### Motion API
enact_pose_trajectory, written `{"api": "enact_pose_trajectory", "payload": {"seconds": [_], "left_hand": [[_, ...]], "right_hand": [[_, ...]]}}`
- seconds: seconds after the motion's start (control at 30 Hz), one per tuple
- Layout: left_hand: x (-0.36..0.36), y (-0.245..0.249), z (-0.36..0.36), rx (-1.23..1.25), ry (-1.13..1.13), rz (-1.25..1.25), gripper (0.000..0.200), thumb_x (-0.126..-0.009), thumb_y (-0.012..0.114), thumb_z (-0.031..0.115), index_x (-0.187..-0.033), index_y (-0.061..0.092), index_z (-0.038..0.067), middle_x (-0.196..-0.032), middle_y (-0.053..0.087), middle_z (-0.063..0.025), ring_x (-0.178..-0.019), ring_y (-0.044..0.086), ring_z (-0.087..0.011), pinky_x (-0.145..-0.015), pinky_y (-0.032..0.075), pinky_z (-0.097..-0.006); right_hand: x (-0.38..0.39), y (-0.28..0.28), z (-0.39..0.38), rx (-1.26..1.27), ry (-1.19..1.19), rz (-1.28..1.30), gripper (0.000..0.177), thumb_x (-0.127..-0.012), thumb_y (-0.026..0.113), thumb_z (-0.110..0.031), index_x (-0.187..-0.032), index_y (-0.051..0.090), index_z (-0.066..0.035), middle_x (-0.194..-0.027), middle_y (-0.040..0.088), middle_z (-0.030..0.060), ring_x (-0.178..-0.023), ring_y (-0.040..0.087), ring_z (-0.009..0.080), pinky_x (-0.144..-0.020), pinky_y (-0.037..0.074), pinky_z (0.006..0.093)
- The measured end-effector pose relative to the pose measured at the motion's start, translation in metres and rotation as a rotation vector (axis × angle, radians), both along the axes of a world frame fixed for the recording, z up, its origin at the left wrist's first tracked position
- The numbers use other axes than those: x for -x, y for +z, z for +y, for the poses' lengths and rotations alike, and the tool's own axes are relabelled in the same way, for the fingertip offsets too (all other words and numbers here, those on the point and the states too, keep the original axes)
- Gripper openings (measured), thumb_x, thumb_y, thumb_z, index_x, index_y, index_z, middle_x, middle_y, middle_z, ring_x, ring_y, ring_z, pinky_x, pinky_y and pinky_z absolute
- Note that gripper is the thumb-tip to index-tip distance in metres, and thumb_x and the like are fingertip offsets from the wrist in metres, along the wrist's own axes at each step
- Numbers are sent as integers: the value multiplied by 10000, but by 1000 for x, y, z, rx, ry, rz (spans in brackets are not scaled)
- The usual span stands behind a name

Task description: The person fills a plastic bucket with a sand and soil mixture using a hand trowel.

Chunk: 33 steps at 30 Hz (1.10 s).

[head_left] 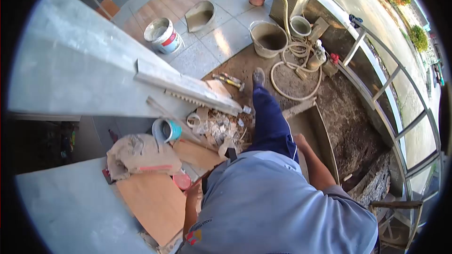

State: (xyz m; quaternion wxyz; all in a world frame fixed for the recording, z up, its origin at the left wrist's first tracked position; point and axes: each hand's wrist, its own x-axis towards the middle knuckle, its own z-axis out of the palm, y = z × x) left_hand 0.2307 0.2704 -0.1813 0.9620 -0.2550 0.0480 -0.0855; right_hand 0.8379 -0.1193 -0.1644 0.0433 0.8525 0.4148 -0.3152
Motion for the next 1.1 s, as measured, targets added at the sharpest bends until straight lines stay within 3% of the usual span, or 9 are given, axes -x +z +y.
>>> {"api": "enact_pose_trajectory", "payload": {"seconds": [0.07,0.1,0.17,0.33,0.43,0.5,0.57,0.7,1.1], "left_hand": [[-35,11,16,-512,-275,578,221,-1004,569,364,-1089,654,178,-657,464,67,-537,471,-107,-463,365,-305],[-52,17,7,-924,-441,971,225,-1001,573,364,-1091,657,175,-666,472,62,-547,477,-110,-472,369,-309],[-134,51,8,-1149,-595,1257,234,-996,579,363,-1094,662,167,-685,488,53,-566,489,-117,-491,377,-317],[-308,77,41,-1145,-722,1309,258,-983,596,362,-1103,675,148,-731,528,29,-614,520,-135,-538,399,-335],[-397,88,76,-1206,-738,1244,272,-975,605,361,-1109,683,137,-759,552,15,-643,538,-146,-566,412,-347],[-451,93,103,-1264,-731,1183,282,-969,612,360,-1112,689,130,-778,568,6,-663,550,-153,-585,421,-354],[-505,97,139,-1341,-734,1118,292,-964,619,359,-1116,694,122,-797,584,-3,-682,562,-160,-604,429,-362],[-574,104,197,-1418,-715,1067,312,-953,632,358,-1123,705,107,-834,616,-22,-720,586,-174,-641,446,-377],[-685,-2,434,-1322,-475,1018,373,-921,671,354,-1145,737,62,-946,713,-78,-836,658,-216,-753,498,-422]], "right_hand": [[-51,-6,26,178,189,83,245,-847,619,-239,-854,753,-33,-830,710,245,-834,730,380,-701,562,471],[-35,28,25,-168,-177,155,235,-868,601,-236,-865,756,-59,-874,714,243,-841,722,390,-739,556,486],[-82,-49,21,-54,-380,298,318,-843,634,-375,-1008,774,-142,-975,758,155,-895,739,366,-756,583,512],[-203,-88,32,82,-152,231,301,-869,614,-331,-937,779,-89,-912,751,178,-821,728,413,-698,583,489],[-292,-44,84,323,221,94,175,-786,733,-273,-870,765,-123,-921,763,92,-829,748,317,-676,584,448],[-358,-87,63,0,353,6,209,-722,812,-303,-893,757,-197,-907,745,9,-852,735,234,-673,570,378],[-419,-99,97,255,295,-45,256,-710,813,-315,-935,750,-210,-869,731,-31,-822,715,210,-652,556,371],[-510,64,255,-288,-1381,737,138,-914,661,-150,-988,690,-38,-770,649,64,-586,625,188,-475,500,344],[-624,0,480,-183,-1364,694,129,-925,611,-115,-940,679,-6,-771,660,130,-533,633,228,-446,541,368]]}}
